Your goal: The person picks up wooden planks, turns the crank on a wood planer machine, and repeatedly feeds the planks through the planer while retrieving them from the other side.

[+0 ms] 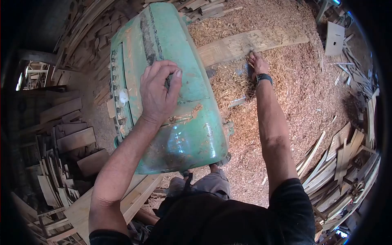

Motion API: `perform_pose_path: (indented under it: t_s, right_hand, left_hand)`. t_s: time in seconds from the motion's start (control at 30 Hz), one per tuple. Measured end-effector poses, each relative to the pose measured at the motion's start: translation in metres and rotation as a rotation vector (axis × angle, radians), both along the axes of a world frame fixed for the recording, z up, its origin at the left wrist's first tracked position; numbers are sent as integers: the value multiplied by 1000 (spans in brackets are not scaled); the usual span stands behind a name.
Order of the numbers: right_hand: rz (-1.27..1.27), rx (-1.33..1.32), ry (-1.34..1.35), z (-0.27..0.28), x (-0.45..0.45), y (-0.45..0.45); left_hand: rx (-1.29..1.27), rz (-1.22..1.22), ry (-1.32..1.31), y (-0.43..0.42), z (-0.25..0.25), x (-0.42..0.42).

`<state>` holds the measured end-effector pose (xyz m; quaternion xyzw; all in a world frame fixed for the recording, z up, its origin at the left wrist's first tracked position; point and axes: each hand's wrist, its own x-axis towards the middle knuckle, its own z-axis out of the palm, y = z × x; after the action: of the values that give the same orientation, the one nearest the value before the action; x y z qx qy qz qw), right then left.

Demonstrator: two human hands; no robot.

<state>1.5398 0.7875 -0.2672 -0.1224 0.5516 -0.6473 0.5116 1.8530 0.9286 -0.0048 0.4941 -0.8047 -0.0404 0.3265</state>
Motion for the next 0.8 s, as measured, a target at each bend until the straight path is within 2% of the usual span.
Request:
perform_pose_path:
  t_s: [0.2,0.3,0.4,0.5,0.6,0.73,0.8]
  right_hand:
    - [58,-24,-17,0,3,-16]
    - [79,27,77,-4,1,-26]
    - [15,106,-8,-9,-4,-34]
    - [19,99,-124,17,-3,-24]
    - [29,111,-101,22,-3,-21]
    - [55,84,-98,-1,-9,-28]
    - [16,130,60,-17,-9,-37]
  left_hand:
    - [16,8,17,-1,-3,1]
    - [15,8,14,-1,-3,2]
    - [6,-5,-10,-2,-3,4]
    - [3,-16,-22,-2,-3,4]
    - [12,-14,-19,-2,-2,3]
    - [33,-8,-24,0,0,2]
    - [38,-14,-23,-1,-1,2]
